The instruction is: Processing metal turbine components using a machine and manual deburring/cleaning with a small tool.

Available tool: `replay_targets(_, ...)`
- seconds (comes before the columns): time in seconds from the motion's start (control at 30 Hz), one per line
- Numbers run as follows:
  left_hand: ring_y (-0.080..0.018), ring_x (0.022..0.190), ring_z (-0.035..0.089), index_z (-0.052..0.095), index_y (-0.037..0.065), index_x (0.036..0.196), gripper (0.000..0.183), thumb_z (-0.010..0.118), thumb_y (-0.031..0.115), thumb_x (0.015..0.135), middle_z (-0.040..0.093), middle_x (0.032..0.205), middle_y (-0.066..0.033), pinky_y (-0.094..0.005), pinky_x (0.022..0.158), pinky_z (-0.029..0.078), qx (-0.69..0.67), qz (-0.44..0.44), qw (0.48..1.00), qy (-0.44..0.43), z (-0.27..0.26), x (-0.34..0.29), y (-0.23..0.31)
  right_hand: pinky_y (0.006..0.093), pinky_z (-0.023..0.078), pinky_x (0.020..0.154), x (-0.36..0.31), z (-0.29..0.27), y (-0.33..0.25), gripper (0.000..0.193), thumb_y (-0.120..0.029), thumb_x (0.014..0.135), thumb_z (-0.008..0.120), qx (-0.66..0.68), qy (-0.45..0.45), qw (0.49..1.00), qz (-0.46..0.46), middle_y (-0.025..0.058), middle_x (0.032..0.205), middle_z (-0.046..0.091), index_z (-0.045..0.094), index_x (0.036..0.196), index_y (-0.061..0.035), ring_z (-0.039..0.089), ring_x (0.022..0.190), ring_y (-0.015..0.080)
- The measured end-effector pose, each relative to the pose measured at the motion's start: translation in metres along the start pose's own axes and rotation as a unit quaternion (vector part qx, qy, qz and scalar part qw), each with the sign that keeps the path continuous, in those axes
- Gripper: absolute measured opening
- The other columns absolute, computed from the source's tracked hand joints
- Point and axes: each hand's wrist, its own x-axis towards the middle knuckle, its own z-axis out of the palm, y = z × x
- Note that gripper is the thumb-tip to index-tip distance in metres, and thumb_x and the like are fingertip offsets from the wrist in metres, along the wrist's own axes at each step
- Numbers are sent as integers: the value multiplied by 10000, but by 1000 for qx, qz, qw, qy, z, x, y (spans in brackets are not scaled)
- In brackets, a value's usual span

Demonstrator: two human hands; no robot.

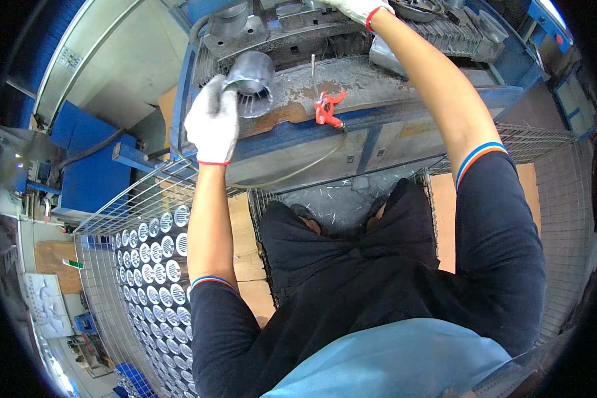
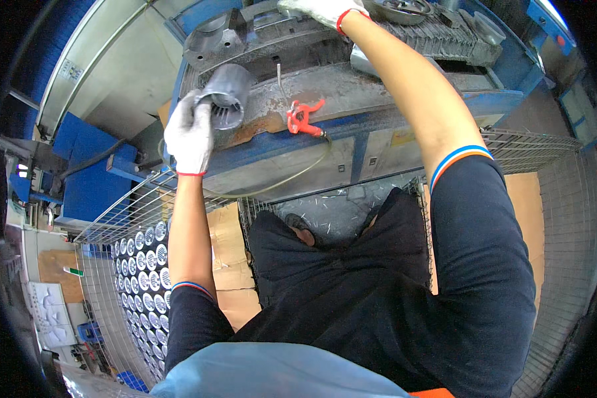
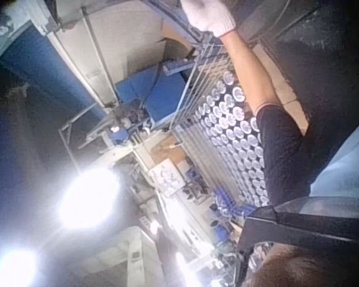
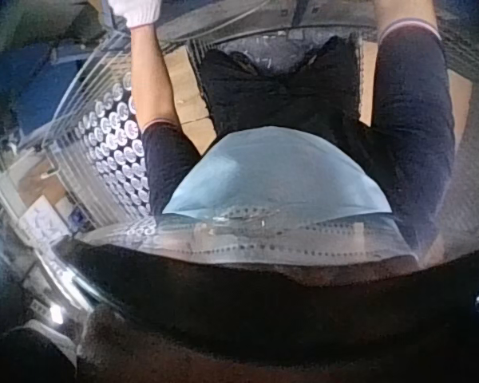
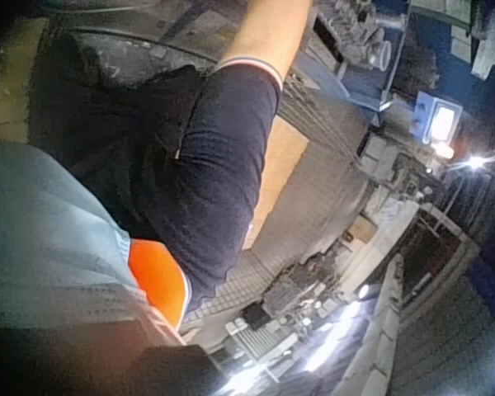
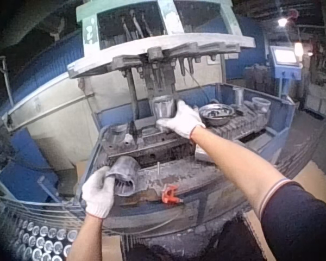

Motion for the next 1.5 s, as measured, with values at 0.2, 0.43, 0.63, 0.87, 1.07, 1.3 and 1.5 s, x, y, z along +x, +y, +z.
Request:
replay_targets(0.2,-156,937,677,715,-55,1194,300,706,177,1003,757,1024,-103,-302,866,541,-168,-47,979,106,-27,34,22,478,395,1202,-26,-1,19,1024,-598,818,807,90,85,992,-39,312,1484,558,443,1510,63,528,1409,436)
replay_targets(0.43,-253,1026,730,740,-8,1223,378,738,263,960,782,1109,-183,-342,950,535,-42,-73,992,89,4,106,32,414,531,1076,-143,-11,88,732,-257,911,825,398,150,901,-80,213,1459,619,493,1512,-6,620,1341,304)
replay_targets(0.63,-361,1042,737,772,83,1191,387,771,354,915,756,1130,-194,-403,931,563,316,-36,947,52,9,121,44,400,422,1184,-295,-81,219,646,-43,930,771,191,138,970,-59,200,1448,635,485,1501,53,589,1373,284)
replay_targets(0.87,-355,877,732,788,109,1019,303,742,384,901,733,919,-200,-441,787,574,309,152,939,23,-3,148,30,415,435,1168,-505,-104,373,578,-66,979,709,11,55,970,235,200,1430,641,497,1508,29,590,1371,303)
replay_targets(1.07,-203,626,647,752,-27,814,333,803,301,846,717,719,-124,-353,636,509,113,-118,985,-47,-6,169,20,394,438,1168,-689,-98,452,587,-213,1049,626,1,30,848,529,238,1463,597,437,1552,22,579,1384,326)
replay_targets(1.3,-260,755,698,751,-20,924,367,822,331,842,749,858,-156,-373,700,523,167,-134,973,-86,5,152,25,414,452,1131,-793,-109,466,615,-274,1029,623,-65,-50,786,613,280,1465,595,451,1544,14,588,1365,357)
replay_targets(1.5,-399,1043,724,746,60,1158,445,733,399,870,755,1102,-218,-434,911,541,295,15,955,-20,22,148,29,414,428,1162,-813,-121,465,622,-266,1030,619,-62,-80,771,629,290,1519,548,435,1553,16,552,1411,366)
